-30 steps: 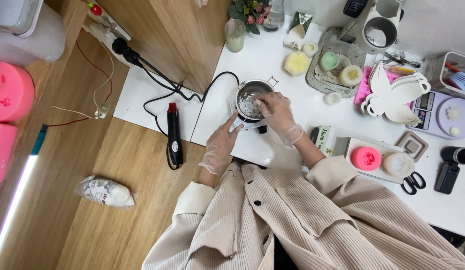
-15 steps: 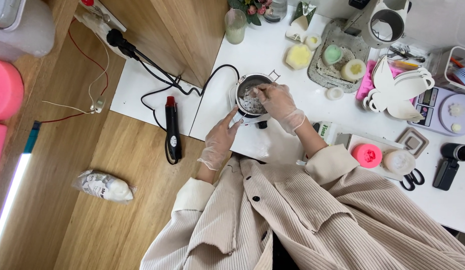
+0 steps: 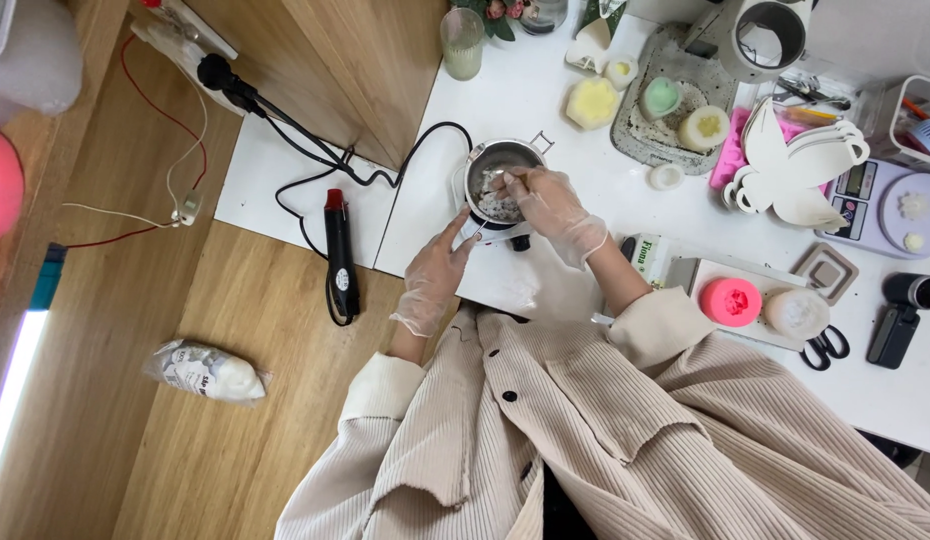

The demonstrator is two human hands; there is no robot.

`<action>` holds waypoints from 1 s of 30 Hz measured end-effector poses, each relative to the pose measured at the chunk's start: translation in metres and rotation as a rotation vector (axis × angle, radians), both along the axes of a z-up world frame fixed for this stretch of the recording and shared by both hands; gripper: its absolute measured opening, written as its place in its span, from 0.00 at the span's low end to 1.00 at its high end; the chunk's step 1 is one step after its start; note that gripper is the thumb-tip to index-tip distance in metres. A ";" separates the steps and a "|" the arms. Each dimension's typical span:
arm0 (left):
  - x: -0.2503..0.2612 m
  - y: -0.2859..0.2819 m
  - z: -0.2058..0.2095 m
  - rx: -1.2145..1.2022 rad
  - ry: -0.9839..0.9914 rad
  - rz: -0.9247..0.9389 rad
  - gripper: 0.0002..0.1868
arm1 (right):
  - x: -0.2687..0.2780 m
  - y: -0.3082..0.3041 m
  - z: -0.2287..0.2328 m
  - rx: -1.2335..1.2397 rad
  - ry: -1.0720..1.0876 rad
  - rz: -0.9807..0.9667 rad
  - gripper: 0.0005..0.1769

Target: Melting wax flakes in a small pot using a heat gun while preparing candle molds.

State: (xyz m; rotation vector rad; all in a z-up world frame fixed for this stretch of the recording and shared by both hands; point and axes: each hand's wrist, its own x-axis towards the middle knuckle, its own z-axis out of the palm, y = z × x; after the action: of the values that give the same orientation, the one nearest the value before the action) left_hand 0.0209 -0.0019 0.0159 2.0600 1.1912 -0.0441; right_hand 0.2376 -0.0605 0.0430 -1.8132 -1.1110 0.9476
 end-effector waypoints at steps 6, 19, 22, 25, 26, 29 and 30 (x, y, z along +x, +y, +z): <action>0.000 -0.001 0.005 0.007 -0.041 0.003 0.31 | -0.004 0.001 0.008 -0.059 -0.081 -0.033 0.19; -0.002 -0.004 0.003 0.027 -0.039 0.022 0.31 | 0.001 -0.005 0.001 -0.091 -0.023 -0.036 0.19; -0.001 -0.004 0.005 0.043 -0.068 0.004 0.31 | 0.001 -0.010 0.001 -0.033 0.141 -0.123 0.19; 0.002 -0.004 0.010 0.035 -0.076 -0.001 0.31 | 0.005 -0.013 0.016 -0.013 0.053 -0.005 0.18; 0.000 -0.003 0.010 0.017 -0.051 0.002 0.30 | 0.005 -0.013 0.024 -0.051 -0.025 0.033 0.18; -0.005 -0.004 0.003 0.030 -0.071 0.005 0.30 | 0.008 -0.014 0.027 -0.096 -0.038 0.064 0.19; -0.005 -0.004 0.000 0.059 -0.129 0.004 0.30 | 0.012 -0.014 0.026 -0.106 0.015 0.058 0.20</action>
State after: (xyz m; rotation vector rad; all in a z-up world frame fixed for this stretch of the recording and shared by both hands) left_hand 0.0163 -0.0062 0.0158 2.0781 1.1294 0.1260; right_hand 0.2496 -0.0748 0.0687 -1.8646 -1.1281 1.0701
